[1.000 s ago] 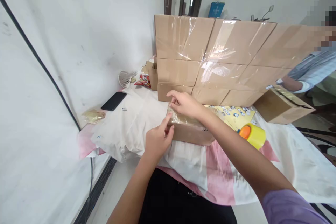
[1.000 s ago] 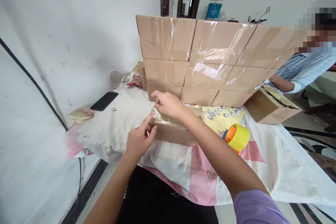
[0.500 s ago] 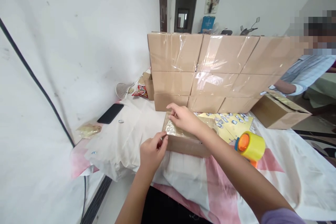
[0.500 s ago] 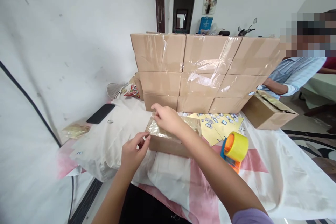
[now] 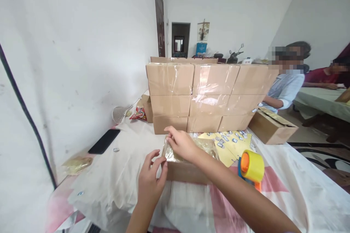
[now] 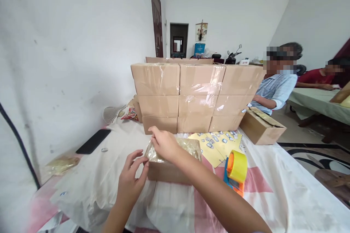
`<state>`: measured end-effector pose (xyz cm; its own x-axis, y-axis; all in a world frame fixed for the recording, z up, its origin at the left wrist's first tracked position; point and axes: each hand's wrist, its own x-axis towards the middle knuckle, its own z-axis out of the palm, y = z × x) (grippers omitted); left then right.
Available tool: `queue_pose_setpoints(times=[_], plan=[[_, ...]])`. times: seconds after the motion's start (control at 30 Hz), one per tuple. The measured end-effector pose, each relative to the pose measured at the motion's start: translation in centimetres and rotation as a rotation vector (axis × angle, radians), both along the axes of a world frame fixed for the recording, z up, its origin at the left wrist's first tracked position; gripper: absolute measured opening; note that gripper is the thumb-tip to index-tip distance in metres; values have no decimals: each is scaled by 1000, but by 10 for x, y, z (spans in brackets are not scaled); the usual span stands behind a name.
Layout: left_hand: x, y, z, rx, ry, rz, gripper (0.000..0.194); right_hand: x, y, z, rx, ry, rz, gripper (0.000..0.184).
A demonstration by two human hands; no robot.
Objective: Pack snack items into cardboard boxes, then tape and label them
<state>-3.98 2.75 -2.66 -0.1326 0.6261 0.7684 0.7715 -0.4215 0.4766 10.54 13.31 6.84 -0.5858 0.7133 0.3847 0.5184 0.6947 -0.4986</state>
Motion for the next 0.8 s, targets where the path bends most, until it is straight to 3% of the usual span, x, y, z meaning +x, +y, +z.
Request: queue_pose_setpoints(times=[0.17,0.3,0.5,0.63,0.8], plan=[[-9,2,-12,-334,-197,-118,30,4,-4,-1,76,171,165,42],[-17,3,-7,-542,-292,-150,48,6,-7,-2,120,275,296,50],[-20,14,8,-482,-191,-223,47,13,-2,-5,101,445,379,53],[-18,16,10,-425,-181,-234,43,20,-1,-3,134,504,441,51],[-17,12,11,-474,-191,-223,45,20,-7,3,182,550,422,49]])
